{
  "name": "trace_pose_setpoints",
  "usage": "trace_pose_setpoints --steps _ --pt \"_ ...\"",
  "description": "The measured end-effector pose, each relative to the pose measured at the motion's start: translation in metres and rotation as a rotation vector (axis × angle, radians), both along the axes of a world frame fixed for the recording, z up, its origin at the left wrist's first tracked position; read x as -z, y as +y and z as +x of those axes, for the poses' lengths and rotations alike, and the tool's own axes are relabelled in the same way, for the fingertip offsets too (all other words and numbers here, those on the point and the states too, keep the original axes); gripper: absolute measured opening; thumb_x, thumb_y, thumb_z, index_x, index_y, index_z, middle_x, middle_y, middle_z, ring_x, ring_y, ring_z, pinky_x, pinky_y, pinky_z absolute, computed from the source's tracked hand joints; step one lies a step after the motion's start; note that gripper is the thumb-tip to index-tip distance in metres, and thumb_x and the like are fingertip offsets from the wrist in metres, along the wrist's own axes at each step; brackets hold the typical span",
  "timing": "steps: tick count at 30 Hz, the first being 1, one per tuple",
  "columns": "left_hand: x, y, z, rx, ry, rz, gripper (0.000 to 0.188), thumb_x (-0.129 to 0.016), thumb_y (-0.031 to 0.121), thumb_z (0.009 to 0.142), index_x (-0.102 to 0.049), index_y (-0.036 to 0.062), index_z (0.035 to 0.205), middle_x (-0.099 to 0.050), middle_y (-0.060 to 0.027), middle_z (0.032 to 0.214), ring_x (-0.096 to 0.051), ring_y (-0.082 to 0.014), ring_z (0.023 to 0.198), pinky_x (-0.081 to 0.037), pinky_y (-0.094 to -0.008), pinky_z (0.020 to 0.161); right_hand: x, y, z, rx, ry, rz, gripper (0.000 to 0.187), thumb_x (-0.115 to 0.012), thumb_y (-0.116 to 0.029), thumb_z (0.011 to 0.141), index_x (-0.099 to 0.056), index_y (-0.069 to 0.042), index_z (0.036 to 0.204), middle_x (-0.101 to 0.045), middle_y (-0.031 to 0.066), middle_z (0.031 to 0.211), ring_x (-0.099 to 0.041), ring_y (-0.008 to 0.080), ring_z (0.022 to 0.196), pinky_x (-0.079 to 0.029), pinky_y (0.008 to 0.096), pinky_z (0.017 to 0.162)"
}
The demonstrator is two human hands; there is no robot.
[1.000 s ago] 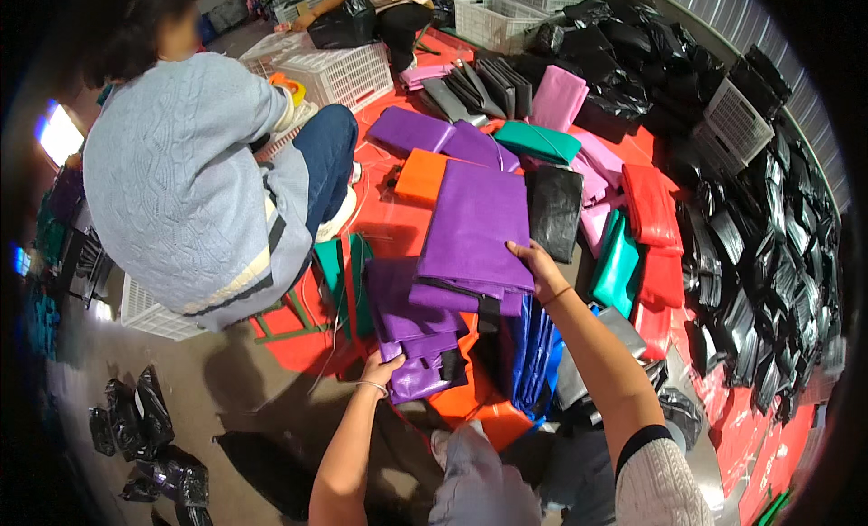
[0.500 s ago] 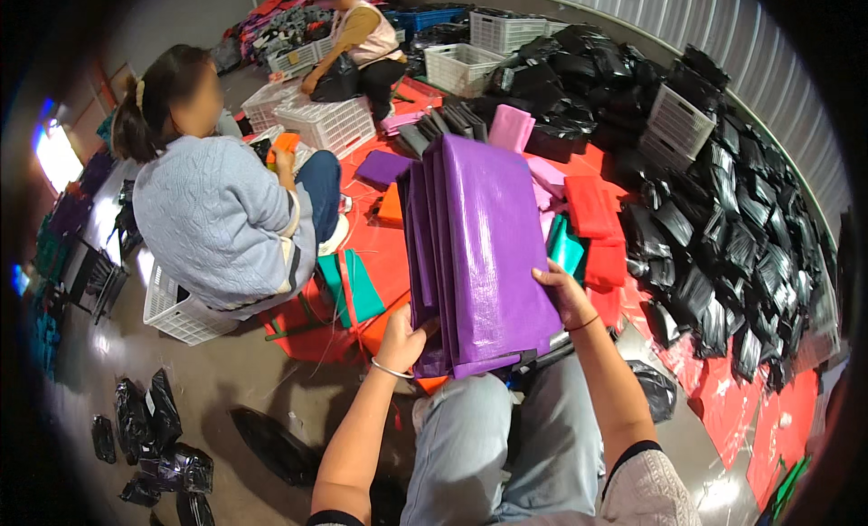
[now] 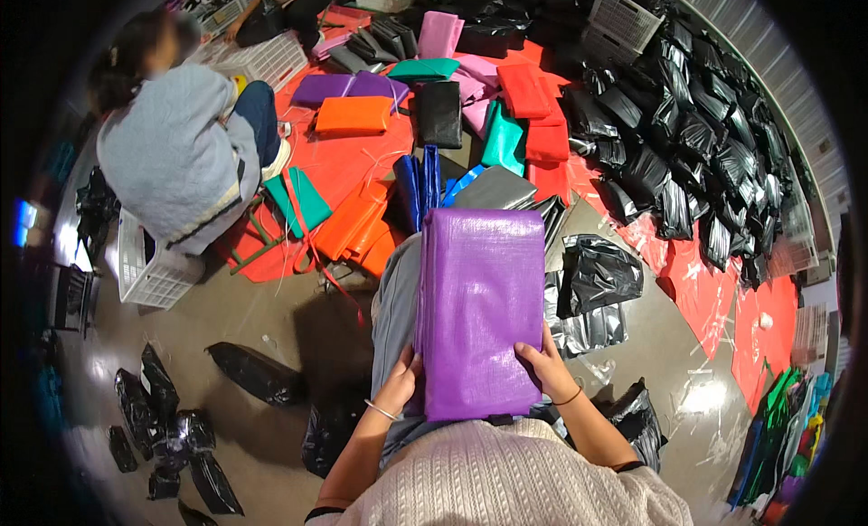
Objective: The person sits on the floor and packs colorful poly mailers into black shipping bags. They open a black bag, insert a stack of mailers, and seal it before placing it aside. The process is repeated with different colored mailers.
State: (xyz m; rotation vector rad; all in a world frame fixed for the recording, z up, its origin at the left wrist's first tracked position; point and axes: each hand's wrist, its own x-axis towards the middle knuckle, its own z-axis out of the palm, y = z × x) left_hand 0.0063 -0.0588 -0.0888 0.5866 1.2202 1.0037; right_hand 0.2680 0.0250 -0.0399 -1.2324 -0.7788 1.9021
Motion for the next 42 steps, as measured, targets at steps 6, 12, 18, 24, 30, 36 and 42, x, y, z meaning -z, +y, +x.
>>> trace_pose_setpoints --steps 6,12,18,24,30,36,42 --pt "-0.028 -0.001 0.010 0.021 0.389 0.302 0.091 -0.064 0.039 0.091 -0.012 -0.0082 0.149 -0.023 -0.0253 0.152 -0.024 -0.0361 0.141 -0.022 -0.0424 0.115 0.001 0.004 -0.005 -0.084 -0.169 0.169 0.073 -0.070 -0.006 0.085 -0.027 0.000 0.145 -0.050 0.0103 0.129 -0.049 0.0188 0.117 -0.040 0.0316 0.100" --pt "-0.026 -0.005 0.026 0.047 0.681 0.390 0.106 -0.077 0.039 0.079 -0.012 -0.0078 0.148 -0.027 -0.0313 0.147 -0.029 -0.0430 0.137 -0.025 -0.0454 0.114 -0.073 0.139 -0.028 -0.249 -1.068 1.457 0.073 -0.075 -0.036 0.078 -0.046 0.007 0.129 -0.054 0.0254 0.125 -0.050 0.0421 0.116 -0.039 0.0462 0.100" --pt "-0.028 -0.008 0.025 0.034 0.731 0.342 0.107 -0.078 0.040 0.077 -0.013 -0.0075 0.148 -0.028 -0.0308 0.148 -0.030 -0.0421 0.139 -0.025 -0.0432 0.114 -0.077 0.238 -0.150 -1.264 -1.008 0.911 0.067 -0.051 -0.062 0.090 -0.067 0.002 0.101 -0.066 0.0231 0.093 -0.063 0.0385 0.090 -0.049 0.0423 0.084" --pt "-0.036 0.001 0.018 0.066 0.705 0.291 0.110 -0.081 0.037 0.074 -0.013 -0.0114 0.146 -0.030 -0.0331 0.146 -0.032 -0.0435 0.137 -0.027 -0.0438 0.114 -0.057 0.239 -0.178 -1.270 -0.872 0.805 0.097 -0.055 -0.070 0.078 -0.045 0.008 0.135 -0.042 0.0305 0.141 -0.043 0.0400 0.130 -0.033 0.0427 0.109" --pt "-0.030 0.003 0.014 0.086 0.606 0.226 0.106 -0.082 0.030 0.073 -0.016 -0.0104 0.146 -0.033 -0.0328 0.144 -0.035 -0.0439 0.135 -0.030 -0.0430 0.112 -0.038 0.262 -0.188 -1.507 -0.536 0.314 0.106 -0.065 -0.071 0.071 -0.046 0.014 0.132 -0.051 0.0279 0.132 -0.049 0.0342 0.126 -0.037 0.0372 0.106" --pt "-0.027 0.005 0.018 0.084 0.677 0.285 0.107 -0.084 0.030 0.071 -0.017 -0.0091 0.145 -0.034 -0.0323 0.143 -0.035 -0.0441 0.134 -0.031 -0.0429 0.110 -0.026 0.247 -0.185 -1.261 -0.955 0.714 0.072 -0.063 -0.062 0.075 -0.065 -0.001 0.113 -0.066 0.0227 0.111 -0.061 0.0356 0.109 -0.047 0.0390 0.094" --pt "-0.057 0.035 -0.033 0.434 0.695 0.258 0.108 -0.075 0.055 0.075 -0.020 -0.0061 0.146 -0.045 -0.0314 0.136 -0.045 -0.0422 0.127 -0.038 -0.0410 0.105 -0.020 0.261 -0.185 -1.082 -0.621 0.638 0.072 -0.059 -0.063 0.086 -0.064 0.005 0.108 -0.067 0.0145 0.098 -0.062 0.0221 0.094 -0.048 0.0348 0.085"
